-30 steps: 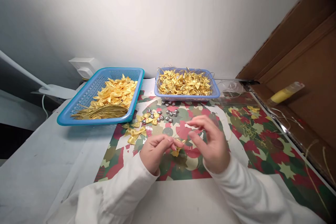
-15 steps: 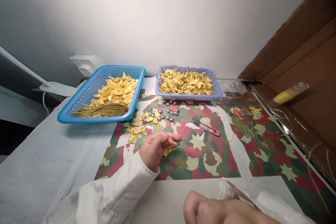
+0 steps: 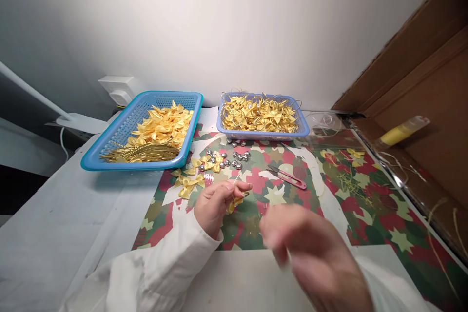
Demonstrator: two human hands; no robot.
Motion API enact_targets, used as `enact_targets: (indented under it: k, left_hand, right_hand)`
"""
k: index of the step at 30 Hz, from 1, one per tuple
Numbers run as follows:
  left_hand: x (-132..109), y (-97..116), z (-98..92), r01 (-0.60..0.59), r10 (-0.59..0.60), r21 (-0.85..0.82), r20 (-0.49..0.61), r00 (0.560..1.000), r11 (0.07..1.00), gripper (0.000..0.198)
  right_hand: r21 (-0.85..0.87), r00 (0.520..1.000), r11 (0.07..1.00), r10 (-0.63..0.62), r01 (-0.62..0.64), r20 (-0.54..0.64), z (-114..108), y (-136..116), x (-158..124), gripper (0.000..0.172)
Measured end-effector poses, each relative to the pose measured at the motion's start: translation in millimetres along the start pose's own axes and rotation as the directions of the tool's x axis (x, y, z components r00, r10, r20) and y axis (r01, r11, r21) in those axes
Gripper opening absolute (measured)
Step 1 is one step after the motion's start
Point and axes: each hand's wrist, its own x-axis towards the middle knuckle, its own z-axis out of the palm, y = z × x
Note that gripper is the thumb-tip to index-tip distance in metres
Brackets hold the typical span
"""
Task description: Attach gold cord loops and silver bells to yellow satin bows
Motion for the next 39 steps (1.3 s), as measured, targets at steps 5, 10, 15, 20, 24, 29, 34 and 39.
enact_targets:
  k: [5,10,15,20,24,29,34,39]
  left_hand:
    - [0.2,-0.9,-0.9,-0.114,0.113,0.072,0.017,0.993,0.991,0.022]
    - [-1.2,-6.8,-6.2,-0.276,0.280,0.206,0.011,0.960,0.939,0.023]
    - [-6.1,-7.2,-5.8,-0.441,0.455,0.354,0.048,0.889,0.825,0.023]
    - [-9.0,-6.9,-4.2,-0.447,0.449,0.295,0.066,0.891,0.844,0.022]
    - [-8.8,-5.1,-1.7,-0.306,0.300,0.107,0.070,0.951,0.946,0.023]
    - [-6.1,-2.0,1.8,-0.047,0.053,-0.068,0.075,0.996,0.997,0.022]
    - [-1.7,-2.3,0.1,0.113,-0.105,-0.141,0.065,0.992,0.983,0.022]
    - [2.1,-5.8,-3.5,0.131,-0.125,-0.079,0.077,0.989,0.988,0.023]
  right_hand:
    - [-0.237,0.971,0.955,0.210,-0.178,0.117,16.8,49.8,17.1,0.024]
    - [-0.185,0.965,0.956,0.249,-0.230,0.085,24.0,71.0,10.7,0.034]
    - [-0.093,0.925,0.933,0.359,-0.349,0.126,25.2,75.5,9.2,0.047]
    - [-0.058,0.907,0.912,0.409,-0.405,0.099,25.7,82.3,10.3,0.042]
    - [-0.005,0.904,0.905,0.426,-0.426,0.031,24.3,86.7,13.3,0.036]
    - [-0.009,0.907,0.908,0.420,-0.420,-0.026,21.5,91.6,17.7,0.007]
    - [-0.018,0.945,0.949,0.311,-0.314,-0.098,18.9,90.8,16.2,0.007]
    - [-0.128,0.979,0.988,0.064,-0.090,-0.193,15.7,83.3,15.3,0.005]
